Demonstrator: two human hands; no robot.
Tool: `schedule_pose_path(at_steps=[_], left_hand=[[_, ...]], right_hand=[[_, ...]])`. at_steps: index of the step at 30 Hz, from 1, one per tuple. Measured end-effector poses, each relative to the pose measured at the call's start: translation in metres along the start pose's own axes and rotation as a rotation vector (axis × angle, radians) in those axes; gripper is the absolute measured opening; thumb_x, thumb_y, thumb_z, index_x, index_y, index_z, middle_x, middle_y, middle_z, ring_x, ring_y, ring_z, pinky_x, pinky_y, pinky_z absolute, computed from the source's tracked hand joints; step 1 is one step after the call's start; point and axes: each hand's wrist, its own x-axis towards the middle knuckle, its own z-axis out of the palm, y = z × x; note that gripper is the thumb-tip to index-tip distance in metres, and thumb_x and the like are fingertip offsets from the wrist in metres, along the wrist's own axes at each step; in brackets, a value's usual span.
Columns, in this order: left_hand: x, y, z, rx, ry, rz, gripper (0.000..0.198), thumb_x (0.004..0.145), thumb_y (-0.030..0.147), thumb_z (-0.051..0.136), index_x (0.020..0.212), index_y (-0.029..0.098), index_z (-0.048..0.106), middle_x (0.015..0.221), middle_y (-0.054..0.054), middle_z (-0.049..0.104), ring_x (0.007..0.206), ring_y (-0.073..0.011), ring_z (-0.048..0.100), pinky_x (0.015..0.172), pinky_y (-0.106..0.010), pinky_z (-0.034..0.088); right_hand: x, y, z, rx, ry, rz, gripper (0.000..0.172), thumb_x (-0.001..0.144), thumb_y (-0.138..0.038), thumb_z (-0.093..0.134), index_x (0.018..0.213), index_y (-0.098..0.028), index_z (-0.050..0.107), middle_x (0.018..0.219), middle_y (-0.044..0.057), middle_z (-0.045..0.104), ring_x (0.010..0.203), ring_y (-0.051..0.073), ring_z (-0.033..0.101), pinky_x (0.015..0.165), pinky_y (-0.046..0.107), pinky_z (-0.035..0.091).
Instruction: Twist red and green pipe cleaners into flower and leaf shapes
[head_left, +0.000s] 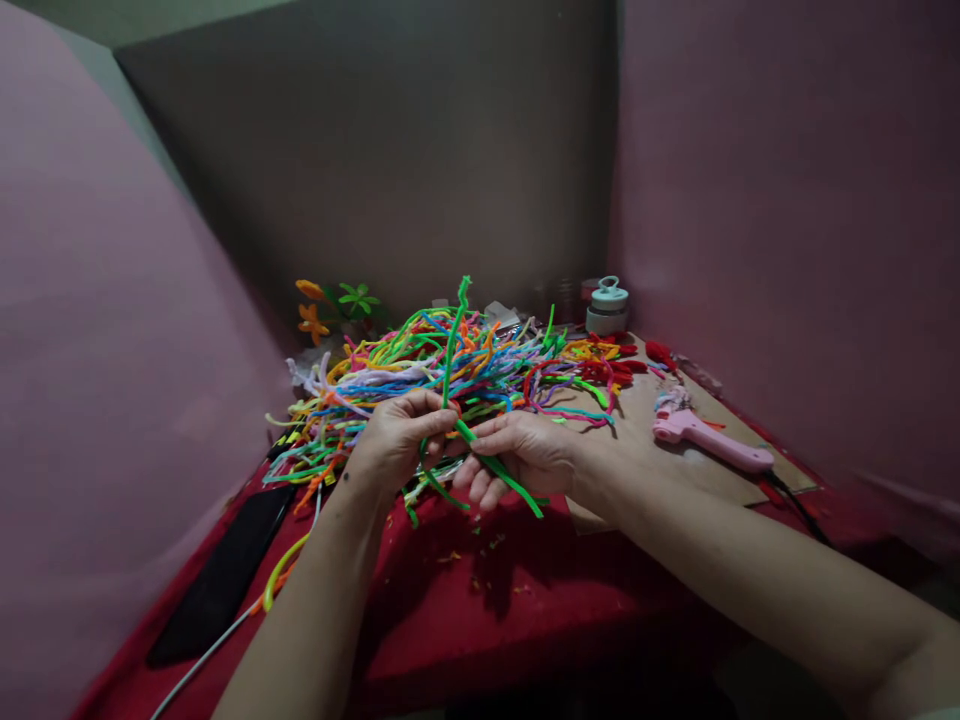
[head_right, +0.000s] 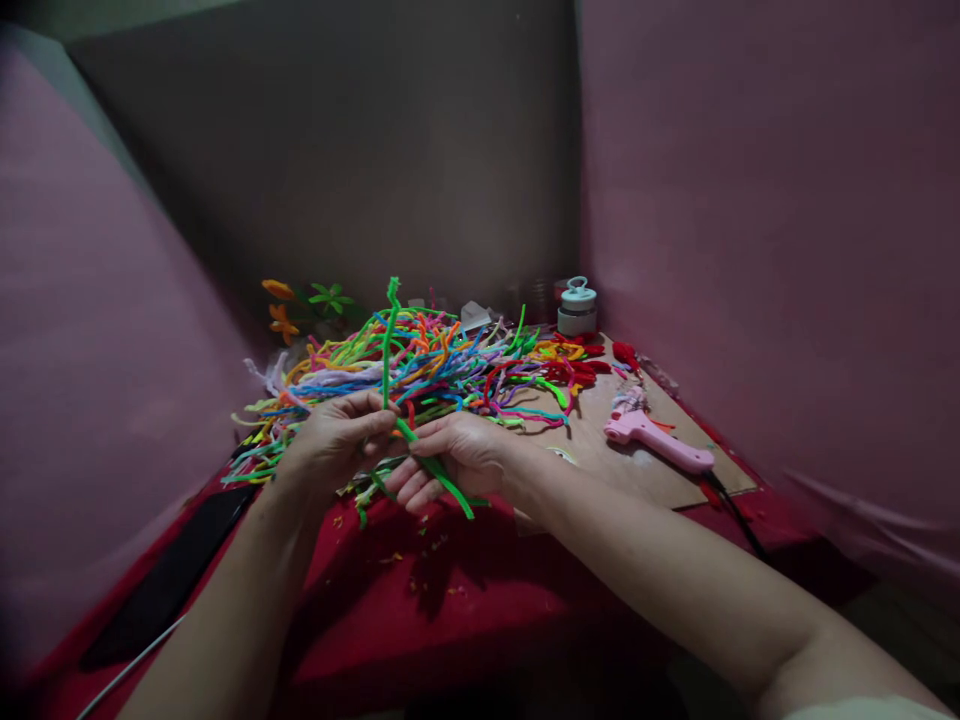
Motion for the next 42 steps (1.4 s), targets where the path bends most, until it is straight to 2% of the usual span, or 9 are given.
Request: schedule_pose_path(at_steps=[4, 8, 11, 15, 22, 29, 32, 35, 42], left_hand=[[-0.003, 0.000, -0.010, -0.112, -0.108, -0.074, 0.020, 0.064, 0.024, 0.072, 0.074, 0.013, 0.059, 0.048, 0.004, 0.051, 0.046, -0.0078, 0.053, 0.045, -0.016, 0.040], [-0.006, 0.002, -0.016, -0.189, -0.215, -0.085, 0.019, 0.071, 0.028, 0.066, 0.073, 0.010, 0.061, 0.046, 0.003, 0.046, 0.039, -0.0036, 0.043, 0.036, -0.012, 0.031], [-0.007, 0.000, -0.018, -0.230, -0.218, -0.099, 0.016, 0.068, 0.022, 0.069, 0.075, 0.008, 0.063, 0.051, 0.002, 0.049, 0.037, -0.0001, 0.035, 0.032, -0.010, 0.028], [-0.008, -0.005, -0.019, -0.244, -0.222, -0.127, 0.018, 0.065, 0.020, 0.071, 0.078, 0.009, 0.065, 0.057, -0.001, 0.056, 0.036, 0.0003, 0.036, 0.031, -0.010, 0.029], [-0.011, -0.003, -0.017, -0.245, -0.246, -0.168, 0.015, 0.063, 0.018, 0.071, 0.075, 0.012, 0.064, 0.040, 0.005, 0.045, 0.031, -0.0009, 0.034, 0.030, -0.010, 0.026], [-0.012, -0.004, -0.015, -0.204, -0.169, -0.119, 0.014, 0.064, 0.018, 0.072, 0.075, 0.013, 0.063, 0.042, 0.004, 0.048, 0.032, -0.0015, 0.036, 0.033, -0.011, 0.028], [-0.012, -0.004, -0.014, -0.152, -0.069, -0.079, 0.019, 0.061, 0.018, 0.074, 0.076, 0.013, 0.063, 0.050, 0.002, 0.054, 0.036, -0.0022, 0.041, 0.036, -0.013, 0.031], [-0.012, -0.003, -0.010, -0.114, 0.034, -0.036, 0.021, 0.061, 0.020, 0.074, 0.076, 0.014, 0.061, 0.050, 0.004, 0.052, 0.038, -0.0026, 0.042, 0.038, -0.013, 0.032], [-0.011, 0.000, -0.006, -0.205, 0.084, 0.026, 0.020, 0.064, 0.021, 0.070, 0.073, 0.014, 0.054, 0.048, 0.008, 0.039, 0.038, -0.0014, 0.033, 0.037, -0.013, 0.027]], right_hand=[[0.005, -0.002, 0.004, -0.054, 0.103, -0.089, 0.018, 0.084, -0.008, 0.036, 0.086, -0.006, 0.054, 0.063, 0.012, 0.066, 0.038, 0.012, 0.056, 0.029, 0.015, 0.033], [0.005, 0.000, 0.005, -0.093, 0.125, -0.127, 0.015, 0.081, -0.011, 0.044, 0.086, -0.005, 0.057, 0.060, 0.009, 0.066, 0.031, 0.007, 0.046, 0.026, 0.014, 0.023], [0.004, 0.002, 0.004, -0.105, 0.083, -0.113, 0.015, 0.080, -0.014, 0.048, 0.088, -0.007, 0.057, 0.063, 0.009, 0.067, 0.033, 0.008, 0.050, 0.027, 0.014, 0.027], [0.004, 0.003, 0.002, -0.087, 0.025, -0.083, 0.016, 0.078, -0.014, 0.048, 0.090, -0.007, 0.056, 0.067, 0.011, 0.068, 0.041, 0.014, 0.060, 0.031, 0.018, 0.039], [0.004, 0.004, 0.001, -0.104, -0.020, -0.119, 0.014, 0.077, -0.017, 0.051, 0.086, -0.007, 0.055, 0.072, 0.014, 0.069, 0.048, 0.017, 0.064, 0.039, 0.021, 0.048], [0.003, 0.004, 0.005, -0.130, 0.001, -0.132, 0.020, 0.074, -0.024, 0.057, 0.084, -0.007, 0.057, 0.071, 0.014, 0.069, 0.046, 0.015, 0.062, 0.035, 0.018, 0.044], [0.002, 0.003, 0.007, -0.138, 0.047, -0.149, 0.019, 0.075, -0.022, 0.056, 0.085, -0.006, 0.059, 0.069, 0.012, 0.069, 0.040, 0.011, 0.058, 0.031, 0.015, 0.037], [0.003, 0.002, 0.008, -0.146, 0.065, -0.138, 0.018, 0.077, -0.020, 0.055, 0.085, -0.005, 0.060, 0.063, 0.009, 0.067, 0.037, 0.009, 0.054, 0.029, 0.015, 0.033], [0.002, 0.001, 0.005, -0.126, 0.052, -0.030, 0.011, 0.078, -0.016, 0.053, 0.080, -0.006, 0.058, 0.061, 0.008, 0.066, 0.042, 0.012, 0.059, 0.036, 0.018, 0.045]])
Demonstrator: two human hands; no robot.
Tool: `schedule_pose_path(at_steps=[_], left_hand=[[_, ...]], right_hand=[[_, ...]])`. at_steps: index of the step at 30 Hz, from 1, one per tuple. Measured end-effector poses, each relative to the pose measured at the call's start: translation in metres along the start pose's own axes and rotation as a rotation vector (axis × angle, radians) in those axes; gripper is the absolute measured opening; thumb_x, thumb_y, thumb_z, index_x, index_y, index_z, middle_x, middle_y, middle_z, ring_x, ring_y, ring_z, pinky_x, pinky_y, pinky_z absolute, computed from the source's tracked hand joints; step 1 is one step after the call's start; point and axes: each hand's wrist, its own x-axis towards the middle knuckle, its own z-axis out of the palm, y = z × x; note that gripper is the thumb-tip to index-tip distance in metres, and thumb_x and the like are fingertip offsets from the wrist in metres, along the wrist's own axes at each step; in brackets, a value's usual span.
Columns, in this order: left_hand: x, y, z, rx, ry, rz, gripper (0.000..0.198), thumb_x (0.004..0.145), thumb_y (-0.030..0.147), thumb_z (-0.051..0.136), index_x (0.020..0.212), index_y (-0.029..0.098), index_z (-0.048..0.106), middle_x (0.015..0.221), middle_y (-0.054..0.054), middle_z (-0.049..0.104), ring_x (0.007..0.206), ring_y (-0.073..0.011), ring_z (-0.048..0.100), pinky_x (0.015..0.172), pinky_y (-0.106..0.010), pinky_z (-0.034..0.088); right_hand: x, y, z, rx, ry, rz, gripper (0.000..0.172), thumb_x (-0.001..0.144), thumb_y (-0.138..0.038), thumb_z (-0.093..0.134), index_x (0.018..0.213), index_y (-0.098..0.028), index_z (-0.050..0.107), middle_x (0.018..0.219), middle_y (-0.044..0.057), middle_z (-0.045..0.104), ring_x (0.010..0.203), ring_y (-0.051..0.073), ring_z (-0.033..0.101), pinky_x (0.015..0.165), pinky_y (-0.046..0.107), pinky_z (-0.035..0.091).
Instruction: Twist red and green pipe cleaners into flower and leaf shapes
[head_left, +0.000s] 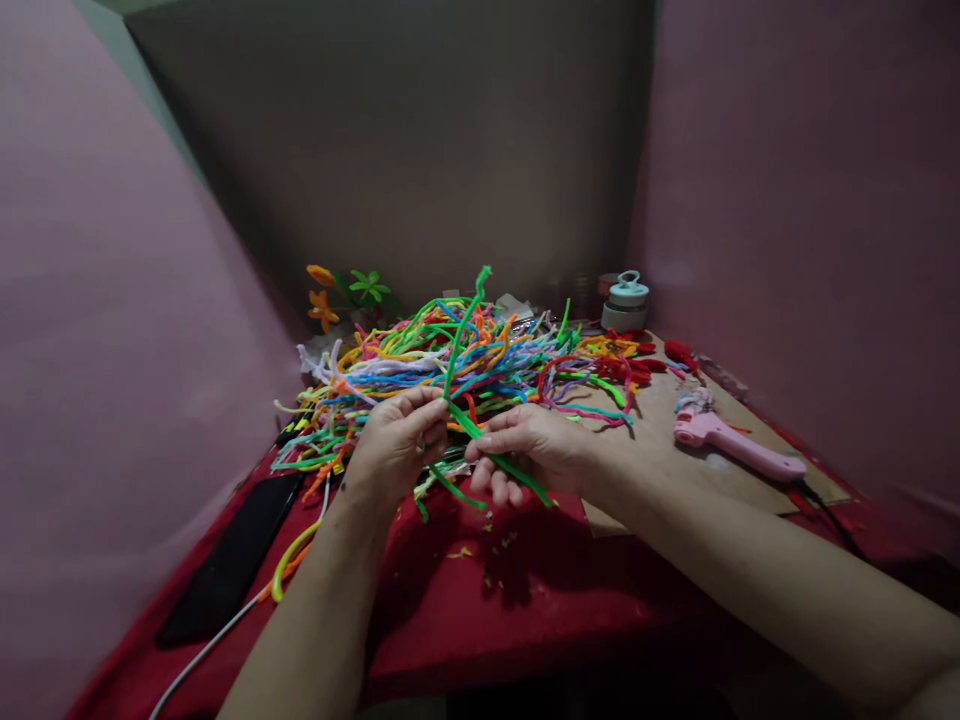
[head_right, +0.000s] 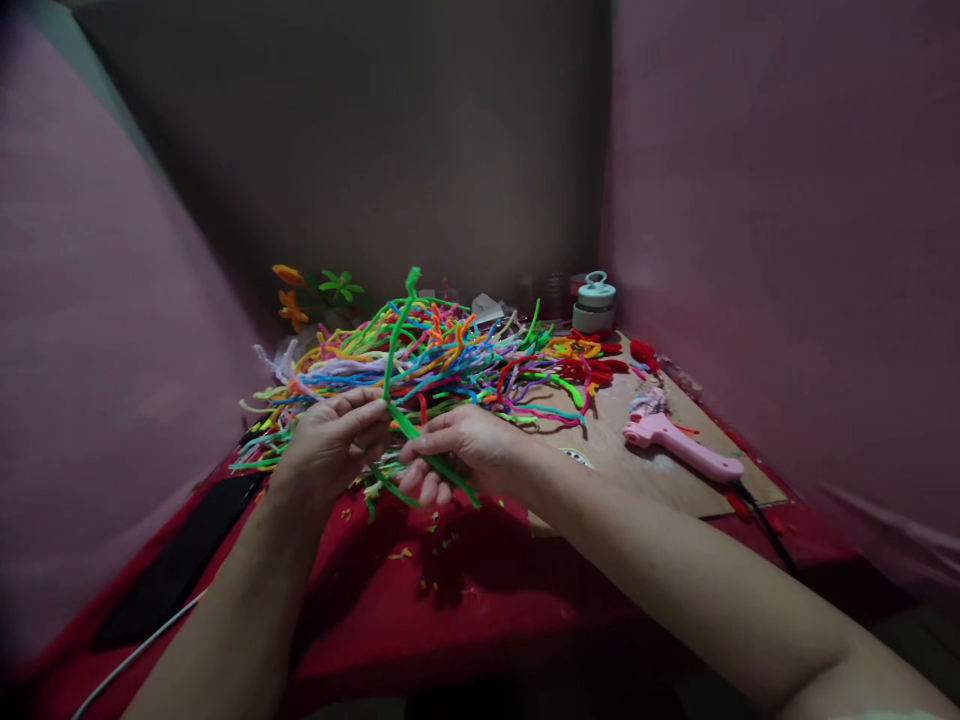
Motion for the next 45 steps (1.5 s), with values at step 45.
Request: schedule_pose_path(at_steps=[45], left_hand=[[-0.023, 0.002, 0.020, 0.097, -0.071, 0.032, 0.026, 0.061, 0.030, 0.072, 0.060, 0.014, 0.051, 0.045, 0.008, 0.036, 0.036, -0.0013, 0.026, 0.036, -0.017, 0.017]], right_hand=[[-0.032, -0.007, 0.037, -0.605, 0.410, -0.231, 0.018, 0.077, -0.026, 0.051, 0.062, -0.016, 0.047, 0.049, -0.007, 0.035, 0.042, 0.005, 0.028, 0.043, 0.021, 0.021]])
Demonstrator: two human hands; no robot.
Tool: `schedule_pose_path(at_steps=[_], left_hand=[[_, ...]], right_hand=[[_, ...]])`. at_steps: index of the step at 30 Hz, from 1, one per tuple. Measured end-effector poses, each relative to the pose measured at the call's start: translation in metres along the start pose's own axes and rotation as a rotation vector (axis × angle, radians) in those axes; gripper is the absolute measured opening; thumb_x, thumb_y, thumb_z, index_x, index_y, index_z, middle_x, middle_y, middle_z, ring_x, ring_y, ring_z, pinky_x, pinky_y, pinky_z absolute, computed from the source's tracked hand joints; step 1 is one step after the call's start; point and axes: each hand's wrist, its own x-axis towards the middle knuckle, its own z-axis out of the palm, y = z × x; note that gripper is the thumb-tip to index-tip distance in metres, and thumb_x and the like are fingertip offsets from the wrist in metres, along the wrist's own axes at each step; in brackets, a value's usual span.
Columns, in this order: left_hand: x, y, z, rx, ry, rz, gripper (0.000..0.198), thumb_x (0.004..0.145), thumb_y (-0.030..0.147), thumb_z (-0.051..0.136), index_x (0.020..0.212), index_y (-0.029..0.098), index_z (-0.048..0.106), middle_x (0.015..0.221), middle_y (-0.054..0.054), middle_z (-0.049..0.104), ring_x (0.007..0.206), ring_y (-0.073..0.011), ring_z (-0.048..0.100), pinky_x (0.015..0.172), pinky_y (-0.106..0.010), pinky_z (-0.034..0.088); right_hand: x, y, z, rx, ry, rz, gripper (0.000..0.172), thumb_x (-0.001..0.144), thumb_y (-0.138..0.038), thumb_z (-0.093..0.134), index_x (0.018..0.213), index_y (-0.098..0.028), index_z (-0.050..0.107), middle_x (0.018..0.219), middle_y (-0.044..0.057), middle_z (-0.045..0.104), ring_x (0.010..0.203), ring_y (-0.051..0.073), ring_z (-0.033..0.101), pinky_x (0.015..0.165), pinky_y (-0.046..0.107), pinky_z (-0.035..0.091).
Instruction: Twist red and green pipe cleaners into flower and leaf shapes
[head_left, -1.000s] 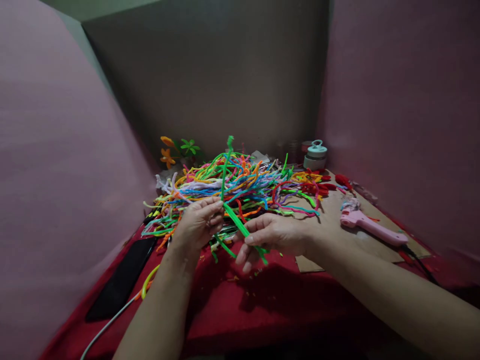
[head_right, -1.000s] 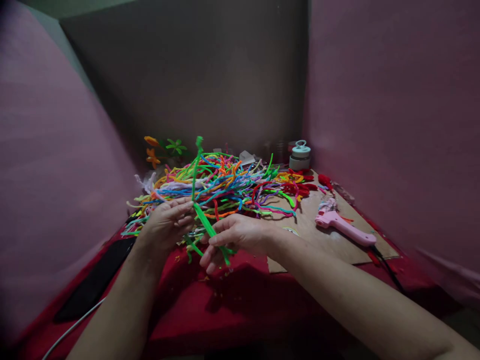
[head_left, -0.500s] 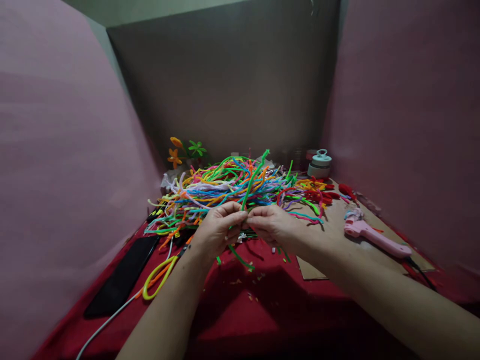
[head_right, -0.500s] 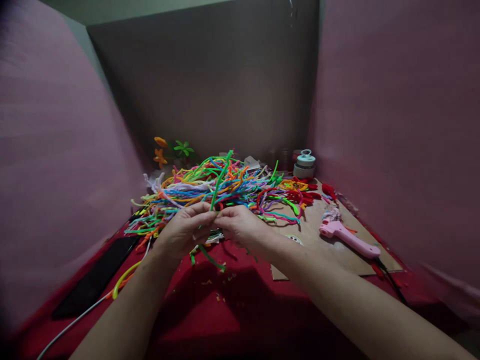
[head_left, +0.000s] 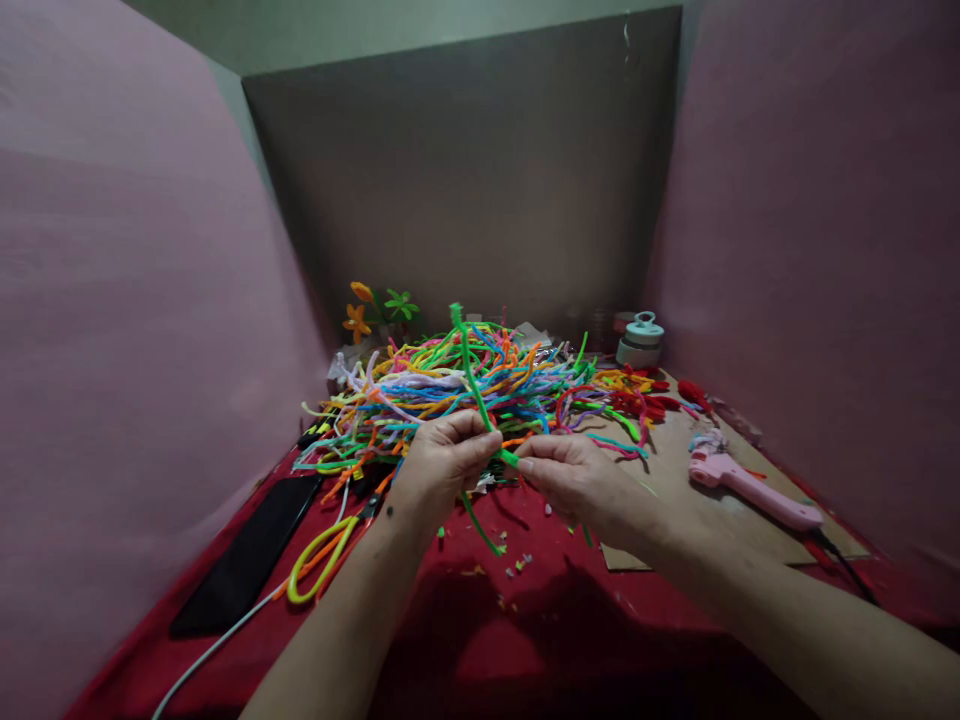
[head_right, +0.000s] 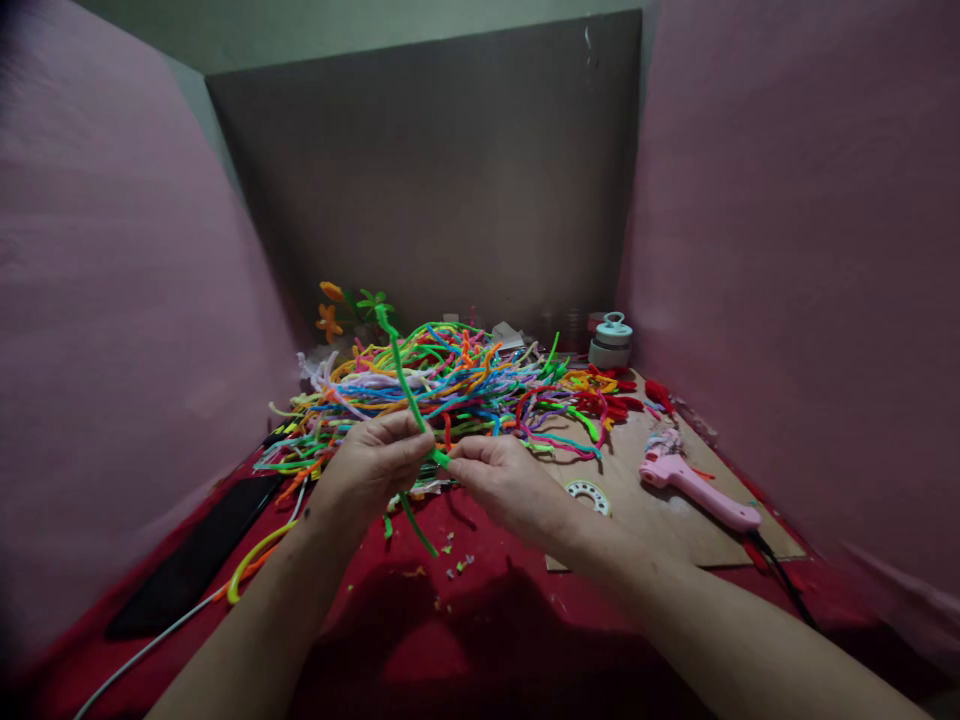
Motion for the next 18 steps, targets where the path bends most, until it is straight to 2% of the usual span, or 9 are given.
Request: schedule_pose_path(at_steps=[6, 8, 10, 12, 14, 18], left_hand=[[-0.002, 0.005, 0.010, 0.044, -0.004, 0.048, 0.021, 0.064, 0.030, 0.069, 0.064, 0.015, 0.054, 0.044, 0.008, 0.035, 0.034, -0.0024, 0.026, 0.036, -0.019, 0.016], [-0.003, 0.009, 0.014, 0.070, -0.017, 0.067, 0.022, 0.064, 0.030, 0.069, 0.064, 0.015, 0.053, 0.045, 0.008, 0.036, 0.035, -0.0022, 0.026, 0.036, -0.019, 0.017], [-0.004, 0.013, 0.018, 0.109, -0.036, 0.069, 0.022, 0.065, 0.030, 0.068, 0.063, 0.015, 0.052, 0.046, 0.008, 0.036, 0.036, -0.0022, 0.026, 0.036, -0.019, 0.018], [-0.005, 0.014, 0.022, 0.139, -0.057, 0.054, 0.024, 0.066, 0.032, 0.068, 0.062, 0.015, 0.051, 0.045, 0.008, 0.034, 0.036, -0.0023, 0.026, 0.036, -0.018, 0.017], [-0.007, 0.014, 0.027, 0.138, -0.069, 0.033, 0.025, 0.066, 0.032, 0.068, 0.060, 0.015, 0.049, 0.045, 0.008, 0.034, 0.036, -0.0020, 0.025, 0.036, -0.018, 0.017], [-0.010, 0.015, 0.036, 0.133, -0.064, 0.007, 0.025, 0.065, 0.031, 0.068, 0.060, 0.015, 0.050, 0.044, 0.008, 0.033, 0.035, -0.0013, 0.023, 0.035, -0.018, 0.016]], right_hand=[[-0.016, 0.001, -0.006, 0.092, -0.020, 0.128, 0.017, 0.078, -0.031, 0.049, 0.068, -0.018, 0.047, 0.044, -0.010, 0.031, 0.035, 0.005, 0.025, 0.035, 0.019, 0.020], [-0.018, -0.001, -0.007, 0.135, -0.083, 0.104, 0.016, 0.078, -0.032, 0.051, 0.071, -0.018, 0.048, 0.045, -0.008, 0.039, 0.035, 0.005, 0.032, 0.036, 0.019, 0.026], [-0.019, -0.005, -0.008, 0.176, -0.137, 0.061, 0.015, 0.075, -0.031, 0.056, 0.079, -0.017, 0.051, 0.054, -0.004, 0.052, 0.041, 0.007, 0.044, 0.043, 0.020, 0.036], [-0.018, -0.007, -0.008, 0.219, -0.129, 0.039, 0.020, 0.072, -0.030, 0.059, 0.084, -0.015, 0.054, 0.062, -0.001, 0.058, 0.046, 0.009, 0.050, 0.047, 0.022, 0.041], [-0.016, -0.007, -0.007, 0.199, -0.067, 0.033, 0.019, 0.073, -0.032, 0.058, 0.076, -0.014, 0.055, 0.057, -0.001, 0.055, 0.043, 0.007, 0.046, 0.042, 0.020, 0.036], [-0.013, -0.006, -0.006, 0.119, 0.077, -0.019, 0.026, 0.074, -0.032, 0.056, 0.056, -0.015, 0.047, 0.043, -0.007, 0.036, 0.036, 0.003, 0.026, 0.036, 0.019, 0.018]])
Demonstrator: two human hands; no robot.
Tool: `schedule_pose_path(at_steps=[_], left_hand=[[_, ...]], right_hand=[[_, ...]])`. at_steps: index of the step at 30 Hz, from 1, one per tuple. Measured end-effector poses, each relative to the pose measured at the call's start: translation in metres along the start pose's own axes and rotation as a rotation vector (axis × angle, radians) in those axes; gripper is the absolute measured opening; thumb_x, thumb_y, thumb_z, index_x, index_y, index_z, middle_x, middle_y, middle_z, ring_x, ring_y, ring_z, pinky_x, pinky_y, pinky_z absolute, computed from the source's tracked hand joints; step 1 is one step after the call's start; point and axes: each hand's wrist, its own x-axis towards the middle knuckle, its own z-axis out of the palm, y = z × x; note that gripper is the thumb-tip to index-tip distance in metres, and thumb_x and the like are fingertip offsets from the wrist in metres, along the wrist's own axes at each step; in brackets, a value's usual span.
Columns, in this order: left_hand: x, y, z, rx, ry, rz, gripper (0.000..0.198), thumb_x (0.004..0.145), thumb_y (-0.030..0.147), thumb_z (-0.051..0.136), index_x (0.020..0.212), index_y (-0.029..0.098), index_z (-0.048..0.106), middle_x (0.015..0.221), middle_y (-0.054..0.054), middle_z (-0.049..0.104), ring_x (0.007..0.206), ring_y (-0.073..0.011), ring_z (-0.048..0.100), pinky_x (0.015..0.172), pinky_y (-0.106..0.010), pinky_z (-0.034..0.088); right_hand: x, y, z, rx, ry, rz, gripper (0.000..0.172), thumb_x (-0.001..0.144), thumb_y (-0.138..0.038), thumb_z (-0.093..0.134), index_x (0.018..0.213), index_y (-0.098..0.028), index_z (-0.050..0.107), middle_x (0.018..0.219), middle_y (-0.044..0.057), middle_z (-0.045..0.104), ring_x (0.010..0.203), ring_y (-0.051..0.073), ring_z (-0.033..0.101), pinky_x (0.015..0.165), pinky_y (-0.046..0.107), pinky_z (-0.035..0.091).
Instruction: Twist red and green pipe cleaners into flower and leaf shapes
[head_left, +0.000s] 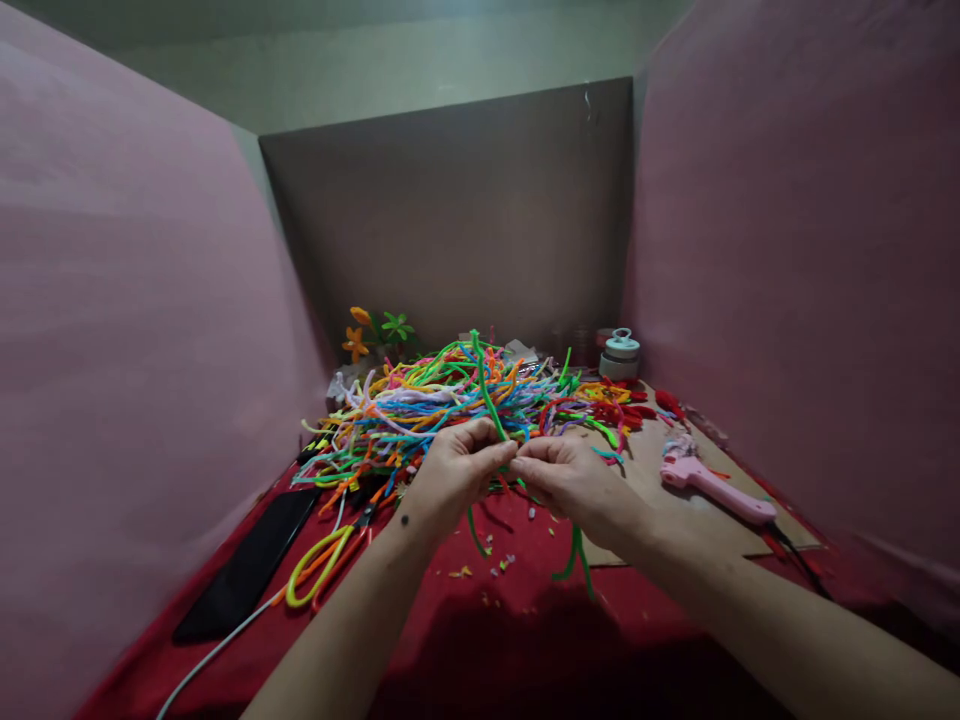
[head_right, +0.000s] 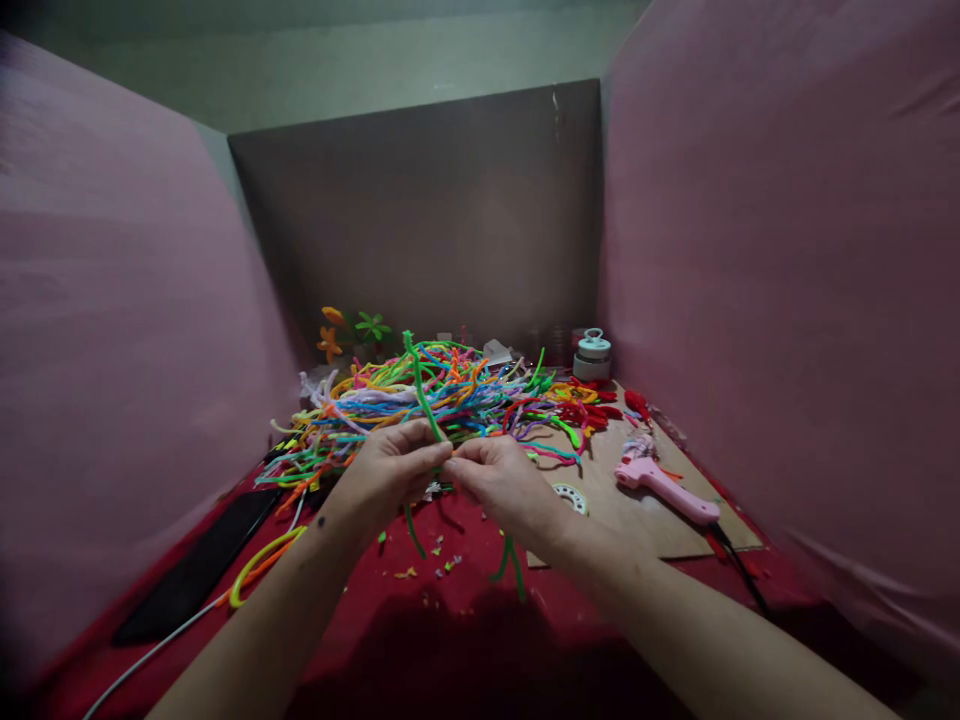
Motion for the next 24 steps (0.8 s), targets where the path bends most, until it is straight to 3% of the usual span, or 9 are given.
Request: schedule_pose_path(at_steps=[3, 8, 11, 15, 21, 24], left_hand=[[0.001, 0.006, -0.006, 0.025, 0.018, 0.020, 0.020, 0.067, 0.029, 0.067, 0.065, 0.014, 0.055, 0.047, 0.007, 0.040, 0.037, -0.0014, 0.028, 0.036, -0.016, 0.018], [0.008, 0.020, -0.040, 0.003, 0.097, 0.078, 0.019, 0.066, 0.026, 0.068, 0.066, 0.016, 0.053, 0.047, 0.008, 0.038, 0.033, -0.0006, 0.025, 0.032, -0.015, 0.015], [0.009, 0.024, -0.056, 0.015, 0.044, 0.045, 0.018, 0.065, 0.025, 0.070, 0.067, 0.015, 0.056, 0.044, 0.009, 0.037, 0.032, 0.0000, 0.025, 0.032, -0.014, 0.014], [0.003, 0.027, -0.062, -0.120, 0.025, 0.047, 0.016, 0.065, 0.021, 0.071, 0.069, 0.015, 0.056, 0.047, 0.008, 0.041, 0.033, 0.0011, 0.024, 0.032, -0.013, 0.017], [0.003, 0.035, -0.068, -0.182, 0.052, 0.101, 0.016, 0.063, 0.014, 0.071, 0.063, 0.012, 0.055, 0.047, 0.006, 0.043, 0.036, -0.0009, 0.034, 0.034, -0.012, 0.027], [0.002, 0.034, -0.072, -0.271, 0.219, 0.209, 0.014, 0.060, 0.012, 0.070, 0.066, 0.012, 0.057, 0.054, 0.003, 0.051, 0.043, -0.0034, 0.043, 0.041, -0.015, 0.037]], right_hand=[[-0.002, -0.002, -0.004, -0.005, 0.014, -0.012, 0.028, 0.072, -0.028, 0.057, 0.052, -0.015, 0.043, 0.041, -0.008, 0.032, 0.037, 0.002, 0.023, 0.036, 0.019, 0.016], [-0.011, 0.002, -0.016, 0.099, -0.034, 0.058, 0.027, 0.070, -0.028, 0.060, 0.052, -0.016, 0.043, 0.037, -0.009, 0.029, 0.033, 0.002, 0.018, 0.035, 0.020, 0.010], [-0.016, 0.008, -0.021, 0.162, -0.028, 0.080, 0.025, 0.069, -0.029, 0.061, 0.054, -0.016, 0.045, 0.038, -0.009, 0.030, 0.033, 0.002, 0.016, 0.035, 0.021, 0.007], [-0.023, 0.012, -0.022, 0.200, -0.029, 0.110, 0.022, 0.069, -0.032, 0.062, 0.061, -0.015, 0.051, 0.038, -0.010, 0.029, 0.034, 0.002, 0.015, 0.035, 0.020, 0.007], [-0.028, 0.016, -0.025, 0.256, -0.023, 0.125, 0.029, 0.068, -0.033, 0.064, 0.057, -0.017, 0.043, 0.037, -0.010, 0.028, 0.033, 0.001, 0.013, 0.035, 0.019, 0.005], [-0.028, 0.016, -0.025, 0.290, 0.014, 0.092, 0.029, 0.067, -0.033, 0.065, 0.057, -0.017, 0.043, 0.037, -0.010, 0.027, 0.033, 0.001, 0.013, 0.035, 0.019, 0.005]])
